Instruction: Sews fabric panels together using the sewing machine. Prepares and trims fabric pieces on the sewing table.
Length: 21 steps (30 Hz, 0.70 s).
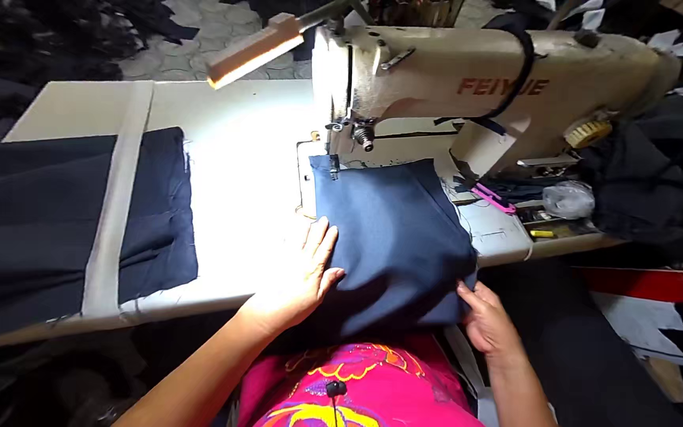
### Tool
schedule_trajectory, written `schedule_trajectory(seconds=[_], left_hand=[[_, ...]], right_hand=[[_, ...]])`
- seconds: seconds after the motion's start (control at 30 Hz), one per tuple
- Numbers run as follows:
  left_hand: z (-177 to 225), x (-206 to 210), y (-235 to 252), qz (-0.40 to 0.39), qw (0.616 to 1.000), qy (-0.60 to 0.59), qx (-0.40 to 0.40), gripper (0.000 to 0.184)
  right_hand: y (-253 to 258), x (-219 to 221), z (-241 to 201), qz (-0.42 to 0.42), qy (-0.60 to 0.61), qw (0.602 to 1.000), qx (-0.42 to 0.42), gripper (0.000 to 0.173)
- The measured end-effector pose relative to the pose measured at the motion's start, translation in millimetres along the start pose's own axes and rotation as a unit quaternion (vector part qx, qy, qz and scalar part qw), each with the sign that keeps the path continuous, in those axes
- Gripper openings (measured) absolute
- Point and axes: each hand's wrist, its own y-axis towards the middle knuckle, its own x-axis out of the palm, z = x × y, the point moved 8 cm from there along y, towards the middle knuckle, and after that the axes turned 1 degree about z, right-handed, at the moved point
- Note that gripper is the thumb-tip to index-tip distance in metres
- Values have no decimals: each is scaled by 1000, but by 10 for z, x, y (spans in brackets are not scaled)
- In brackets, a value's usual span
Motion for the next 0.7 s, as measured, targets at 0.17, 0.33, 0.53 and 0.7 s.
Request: schedule_trajectory(seconds=[0.17, 0.33, 0.53, 0.7], left_hand=[[123, 90, -12, -9, 999, -46, -18, 65], [194, 55, -125, 61, 998, -17, -12, 49], [164, -34, -846, 209, 974, -58, 56, 30], [-217, 334, -1197, 148, 948, -222, -175, 43]], right_hand=[[-12, -328, -1173, 67, -476, 862, -161, 36], [-94, 1023, -1743, 5, -457, 759, -463, 31], [-111, 2323, -860, -285, -510, 675, -450, 69], [-187, 2239, -817, -278, -454, 680, -504, 51]])
